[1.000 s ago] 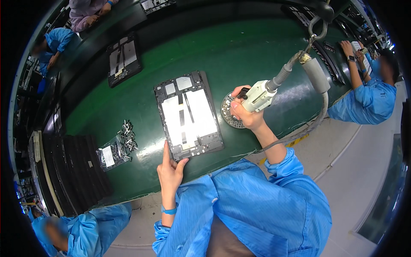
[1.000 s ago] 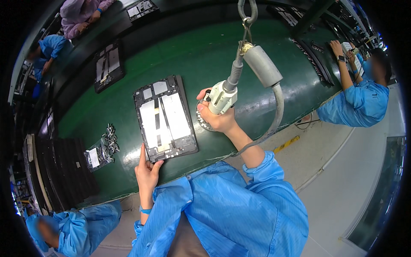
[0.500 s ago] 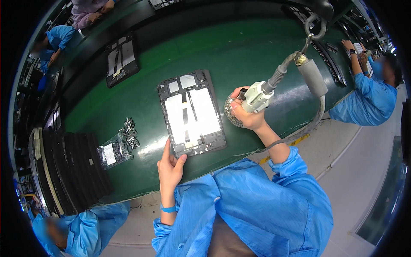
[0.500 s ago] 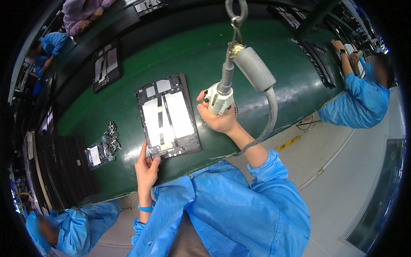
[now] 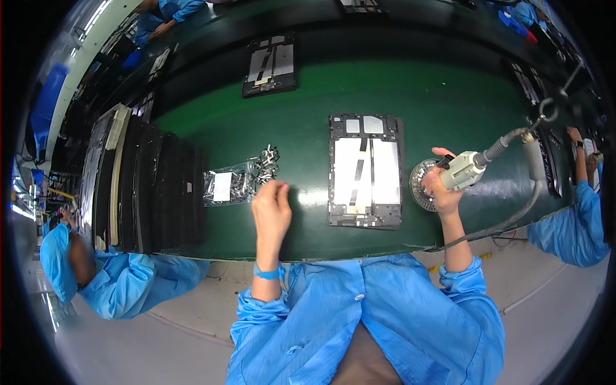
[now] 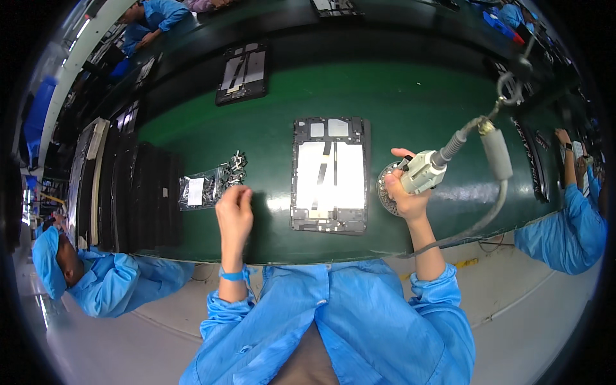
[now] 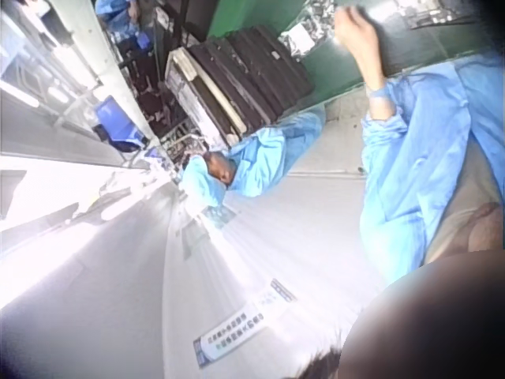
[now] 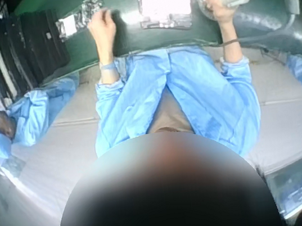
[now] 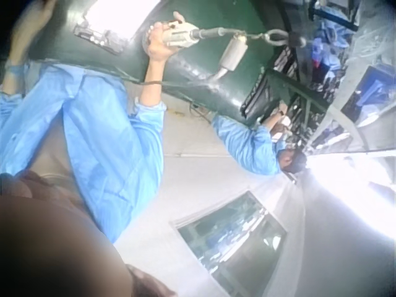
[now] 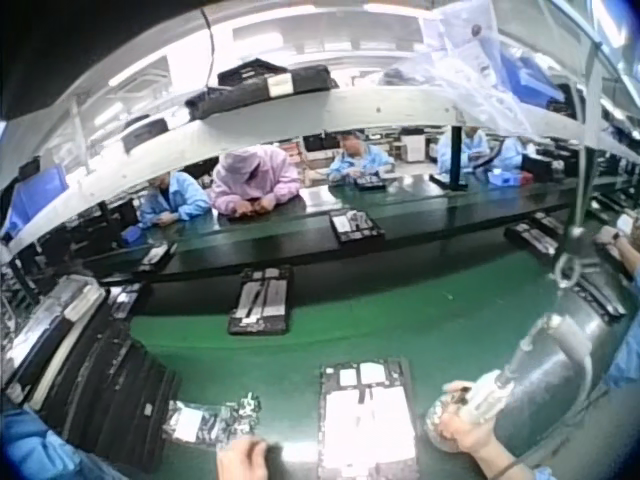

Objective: Installing internal components and screws into an electronic device chassis using an electric screwdriver.

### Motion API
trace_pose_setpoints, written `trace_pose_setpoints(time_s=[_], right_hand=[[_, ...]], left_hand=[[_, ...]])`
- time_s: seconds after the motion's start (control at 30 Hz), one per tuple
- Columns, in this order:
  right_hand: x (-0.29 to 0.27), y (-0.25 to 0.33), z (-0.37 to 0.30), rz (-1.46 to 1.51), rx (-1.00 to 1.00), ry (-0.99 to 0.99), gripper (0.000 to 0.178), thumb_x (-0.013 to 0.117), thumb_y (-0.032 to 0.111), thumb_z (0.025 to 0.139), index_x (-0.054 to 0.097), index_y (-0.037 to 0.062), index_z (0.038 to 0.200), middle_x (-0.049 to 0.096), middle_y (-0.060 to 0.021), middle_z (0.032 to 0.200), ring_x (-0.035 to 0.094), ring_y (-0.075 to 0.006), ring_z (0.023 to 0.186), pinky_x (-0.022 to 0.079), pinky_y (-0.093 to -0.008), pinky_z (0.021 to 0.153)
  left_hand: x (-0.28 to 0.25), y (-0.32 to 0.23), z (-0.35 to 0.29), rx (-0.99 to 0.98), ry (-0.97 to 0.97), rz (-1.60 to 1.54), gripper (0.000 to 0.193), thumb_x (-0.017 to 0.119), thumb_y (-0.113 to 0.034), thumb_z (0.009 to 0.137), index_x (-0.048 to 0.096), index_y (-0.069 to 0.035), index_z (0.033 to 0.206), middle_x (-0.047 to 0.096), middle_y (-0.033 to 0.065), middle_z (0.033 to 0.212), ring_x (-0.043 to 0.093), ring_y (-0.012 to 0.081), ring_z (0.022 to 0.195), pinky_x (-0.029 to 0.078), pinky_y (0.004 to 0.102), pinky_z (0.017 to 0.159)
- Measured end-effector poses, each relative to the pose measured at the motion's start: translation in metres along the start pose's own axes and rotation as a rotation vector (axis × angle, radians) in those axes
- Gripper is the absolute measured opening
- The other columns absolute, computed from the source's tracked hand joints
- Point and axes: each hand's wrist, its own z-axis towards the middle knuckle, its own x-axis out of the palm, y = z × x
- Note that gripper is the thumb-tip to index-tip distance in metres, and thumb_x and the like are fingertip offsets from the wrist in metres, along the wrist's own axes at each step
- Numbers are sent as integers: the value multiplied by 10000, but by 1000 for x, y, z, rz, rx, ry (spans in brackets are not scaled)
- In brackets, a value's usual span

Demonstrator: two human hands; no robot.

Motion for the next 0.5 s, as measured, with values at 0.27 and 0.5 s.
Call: trace_pose_setpoints(time_s=[0.27,0.5], right_hand=[[11,41,19,-3,-77,-40,454,647,32,824,475,-68,1232,511,8,688,488,-59,544,416,-196,486],[16,52,20,-34,-65,-80,420,645,26,823,493,-64,1204,516,-2,675,490,-62,535,414,-198,479]], left_hand=[[2,44,52,170,40,213,142,740,-71,714,666,-7,817,594,134,780,549,325,818,435,421,732],[8,44,64,280,113,341,124,729,-53,690,672,-5,789,624,130,737,592,331,763,466,432,685]])
